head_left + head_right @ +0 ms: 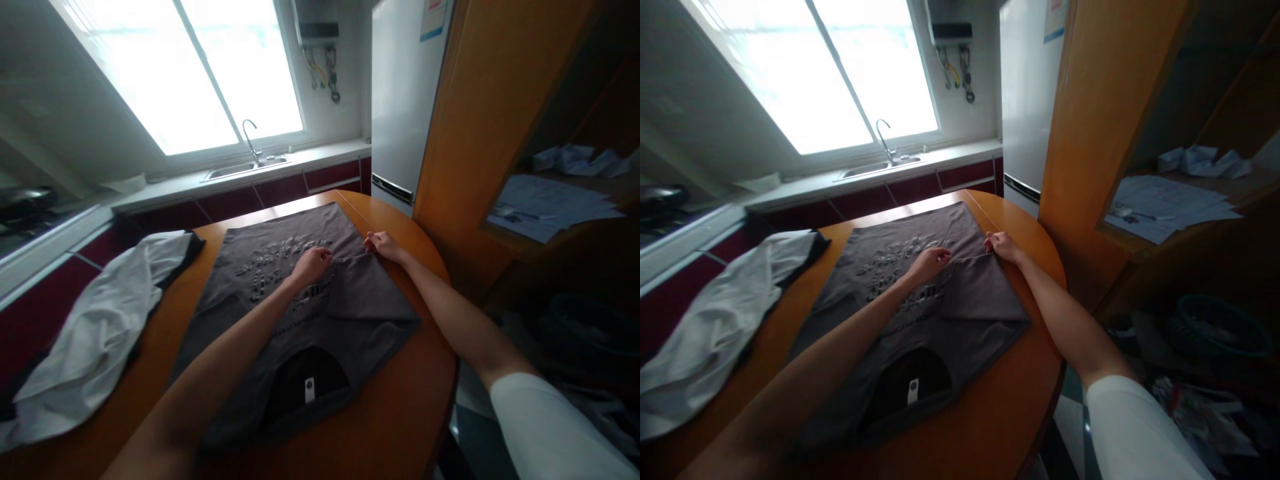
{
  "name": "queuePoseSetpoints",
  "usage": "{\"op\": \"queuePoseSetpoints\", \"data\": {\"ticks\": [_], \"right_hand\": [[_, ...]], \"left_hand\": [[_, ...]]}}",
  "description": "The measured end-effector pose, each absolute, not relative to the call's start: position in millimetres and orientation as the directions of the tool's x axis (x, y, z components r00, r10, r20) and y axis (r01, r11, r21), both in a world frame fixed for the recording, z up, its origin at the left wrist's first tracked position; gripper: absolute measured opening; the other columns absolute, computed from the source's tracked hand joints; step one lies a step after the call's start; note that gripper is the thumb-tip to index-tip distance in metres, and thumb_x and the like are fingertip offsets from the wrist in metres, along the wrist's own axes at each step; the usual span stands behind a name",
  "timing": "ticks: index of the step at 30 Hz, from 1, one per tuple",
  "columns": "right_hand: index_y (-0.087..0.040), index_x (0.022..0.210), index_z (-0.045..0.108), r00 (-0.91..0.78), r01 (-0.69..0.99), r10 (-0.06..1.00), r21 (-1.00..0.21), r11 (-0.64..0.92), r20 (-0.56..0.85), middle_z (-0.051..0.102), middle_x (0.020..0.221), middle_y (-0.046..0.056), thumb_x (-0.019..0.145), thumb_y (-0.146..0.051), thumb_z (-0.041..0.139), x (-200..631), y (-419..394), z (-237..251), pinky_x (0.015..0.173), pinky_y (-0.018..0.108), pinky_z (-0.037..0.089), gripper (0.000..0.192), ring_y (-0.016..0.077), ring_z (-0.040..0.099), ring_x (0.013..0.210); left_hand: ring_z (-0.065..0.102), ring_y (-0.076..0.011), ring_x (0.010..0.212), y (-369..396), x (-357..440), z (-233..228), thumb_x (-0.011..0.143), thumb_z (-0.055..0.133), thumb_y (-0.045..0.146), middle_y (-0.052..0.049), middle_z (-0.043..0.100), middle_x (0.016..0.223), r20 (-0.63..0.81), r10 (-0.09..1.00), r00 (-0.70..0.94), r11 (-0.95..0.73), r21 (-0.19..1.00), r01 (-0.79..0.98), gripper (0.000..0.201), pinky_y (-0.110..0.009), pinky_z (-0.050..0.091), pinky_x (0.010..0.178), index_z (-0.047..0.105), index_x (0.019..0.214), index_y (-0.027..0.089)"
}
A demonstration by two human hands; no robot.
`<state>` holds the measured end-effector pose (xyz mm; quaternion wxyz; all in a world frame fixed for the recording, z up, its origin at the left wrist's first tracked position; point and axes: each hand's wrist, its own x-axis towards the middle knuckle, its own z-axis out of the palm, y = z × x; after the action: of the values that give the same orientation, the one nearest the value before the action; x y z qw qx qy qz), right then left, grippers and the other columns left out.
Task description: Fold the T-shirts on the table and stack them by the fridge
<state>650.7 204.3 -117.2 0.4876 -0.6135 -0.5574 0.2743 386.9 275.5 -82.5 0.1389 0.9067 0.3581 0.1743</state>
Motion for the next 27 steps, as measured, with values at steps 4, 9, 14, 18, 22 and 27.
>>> {"op": "queuePoseSetpoints", "data": {"ticks": [4, 9, 14, 18, 22, 27], "right_hand": [[-0.017, 0.075, 0.070, 0.223, 0.413, 0.954, -0.906, 0.092, 0.198, 0.073, 0.067, 0.009, 0.093, -0.074, 0.043, 652, 205, -118, 0.065, 0.030, 0.051, 0.067, 0.0190, 0.065, 0.062], [-0.015, 0.076, 0.072, 0.216, 0.430, 0.956, -0.899, 0.088, 0.197, 0.074, 0.071, 0.011, 0.096, -0.069, 0.042, 655, 206, -119, 0.067, 0.031, 0.051, 0.065, 0.0195, 0.066, 0.065], [-0.015, 0.078, 0.072, 0.209, 0.490, 0.957, -0.869, 0.073, 0.199, 0.074, 0.074, 0.009, 0.098, -0.063, 0.044, 653, 204, -116, 0.067, 0.028, 0.051, 0.058, 0.0182, 0.067, 0.066], [-0.015, 0.079, 0.072, 0.204, 0.556, 0.958, -0.829, 0.056, 0.202, 0.075, 0.075, 0.007, 0.101, -0.048, 0.045, 650, 201, -113, 0.070, 0.027, 0.051, 0.048, 0.0182, 0.068, 0.070], [-0.015, 0.080, 0.073, 0.190, 0.644, 0.958, -0.764, 0.043, 0.213, 0.075, 0.081, 0.008, 0.097, -0.032, 0.052, 643, 194, -104, 0.079, 0.028, 0.050, 0.032, 0.0205, 0.068, 0.080], [-0.016, 0.113, 0.074, 0.102, 0.870, 0.912, -0.481, 0.112, 0.397, 0.072, 0.119, 0.013, 0.098, -0.024, 0.045, 617, 178, -93, 0.105, 0.035, 0.044, 0.033, 0.0237, 0.062, 0.116]], "left_hand": [[0.066, -0.0222, 0.085, 287, 410, -88, 0.088, 0.066, 0.031, -0.009, 0.072, 0.090, 0.141, 0.678, 0.722, -0.706, 0.398, 0.585, 0.022, -0.031, 0.051, 0.078, 0.078, 0.096, 0.015], [0.064, -0.0258, 0.096, 294, 418, -89, 0.084, 0.070, 0.027, -0.011, 0.069, 0.094, 0.151, 0.665, 0.731, -0.720, 0.389, 0.575, 0.014, -0.036, 0.050, 0.089, 0.076, 0.088, 0.015], [0.060, -0.0298, 0.107, 288, 416, -91, 0.087, 0.068, 0.026, -0.015, 0.063, 0.111, 0.204, 0.682, 0.703, -0.725, 0.321, 0.610, 0.021, -0.043, 0.048, 0.096, 0.072, 0.104, 0.015], [0.058, -0.0277, 0.112, 256, 404, -83, 0.092, 0.062, 0.024, -0.010, 0.063, 0.116, 0.375, 0.547, 0.749, -0.837, 0.274, 0.474, 0.023, -0.042, 0.046, 0.101, 0.069, 0.114, 0.023], [0.061, -0.0233, 0.112, 227, 377, -64, 0.095, 0.052, 0.020, -0.007, 0.066, 0.119, 0.393, 0.359, 0.847, -0.925, 0.268, 0.268, 0.026, -0.037, 0.046, 0.103, 0.070, 0.114, 0.024], [0.065, -0.0228, 0.111, 236, 311, -32, 0.096, 0.046, 0.022, -0.007, 0.069, 0.119, 0.421, 0.513, 0.748, -0.851, 0.363, 0.379, 0.029, -0.038, 0.048, 0.102, 0.070, 0.112, 0.021]]}}
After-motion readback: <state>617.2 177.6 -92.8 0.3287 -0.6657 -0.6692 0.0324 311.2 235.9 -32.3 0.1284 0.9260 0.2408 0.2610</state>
